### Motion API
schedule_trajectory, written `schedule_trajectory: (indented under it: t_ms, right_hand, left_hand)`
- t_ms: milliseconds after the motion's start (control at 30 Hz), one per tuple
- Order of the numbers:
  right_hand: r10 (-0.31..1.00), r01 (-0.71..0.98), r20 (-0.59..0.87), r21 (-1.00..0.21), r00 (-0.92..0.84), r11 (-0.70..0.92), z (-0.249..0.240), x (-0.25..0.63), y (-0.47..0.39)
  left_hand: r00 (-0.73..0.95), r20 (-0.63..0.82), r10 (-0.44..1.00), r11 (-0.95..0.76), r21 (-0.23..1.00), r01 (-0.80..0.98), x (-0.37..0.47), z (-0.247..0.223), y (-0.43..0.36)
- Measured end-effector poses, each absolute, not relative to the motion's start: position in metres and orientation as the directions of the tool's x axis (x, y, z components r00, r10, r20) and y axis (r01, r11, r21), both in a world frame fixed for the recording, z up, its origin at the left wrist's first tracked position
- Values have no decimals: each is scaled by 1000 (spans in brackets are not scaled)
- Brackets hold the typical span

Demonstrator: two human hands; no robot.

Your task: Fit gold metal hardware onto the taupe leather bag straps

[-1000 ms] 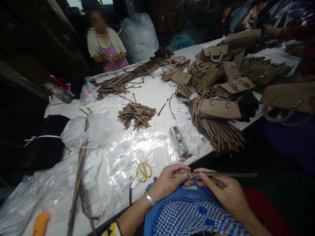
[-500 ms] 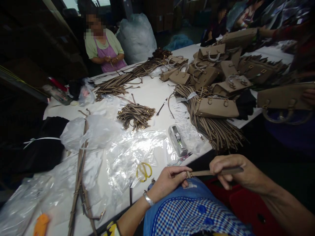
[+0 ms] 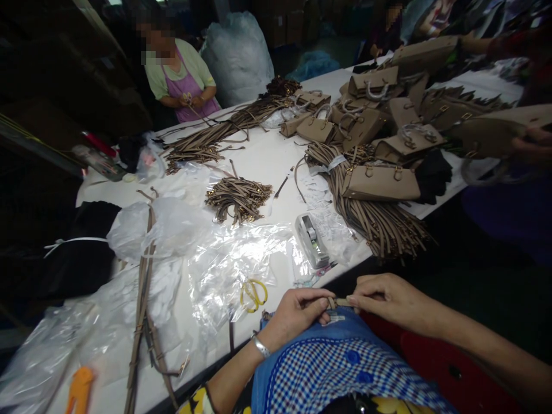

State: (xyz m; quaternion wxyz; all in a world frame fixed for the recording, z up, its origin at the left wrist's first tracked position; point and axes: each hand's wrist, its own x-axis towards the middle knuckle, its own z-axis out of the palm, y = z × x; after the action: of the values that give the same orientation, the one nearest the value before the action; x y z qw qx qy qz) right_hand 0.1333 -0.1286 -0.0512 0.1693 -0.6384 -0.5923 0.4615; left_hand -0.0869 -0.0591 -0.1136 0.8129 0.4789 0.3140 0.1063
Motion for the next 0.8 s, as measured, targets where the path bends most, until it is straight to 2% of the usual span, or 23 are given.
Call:
schedule_trajectory:
  t_ms: [167,300,433,567,700,800]
  right_hand:
    - [917,588,-377,-773,-127,-237,-61,132,-129]
    - [921,644,-371,-734,-116,-215,-57,128,-130]
    - [927,722,-363,-665,-92,-189,-51,119,-132]
    - [933,746,-337,-652,-126,-135,-48,105,-130]
    - [953,795,-268,-605,-138,-55,-48,100,-128]
    - [980,819,-161,-574,-117,3,-51,108,-132]
  left_hand:
    - [793,-405,455,508,850,143,-87,-114,-59]
    - [802,-397,446,469,867,169,-87,-115,-59]
    - [812,-375,447,387,899,202,-87,-113,-59]
    - [833,-313,457,307,934,182,-85,-109,-61]
    - [825,-333,456,376,913,161,-85,-110,-62]
    - [805,-381,454,470,870,147,-86,-112,-62]
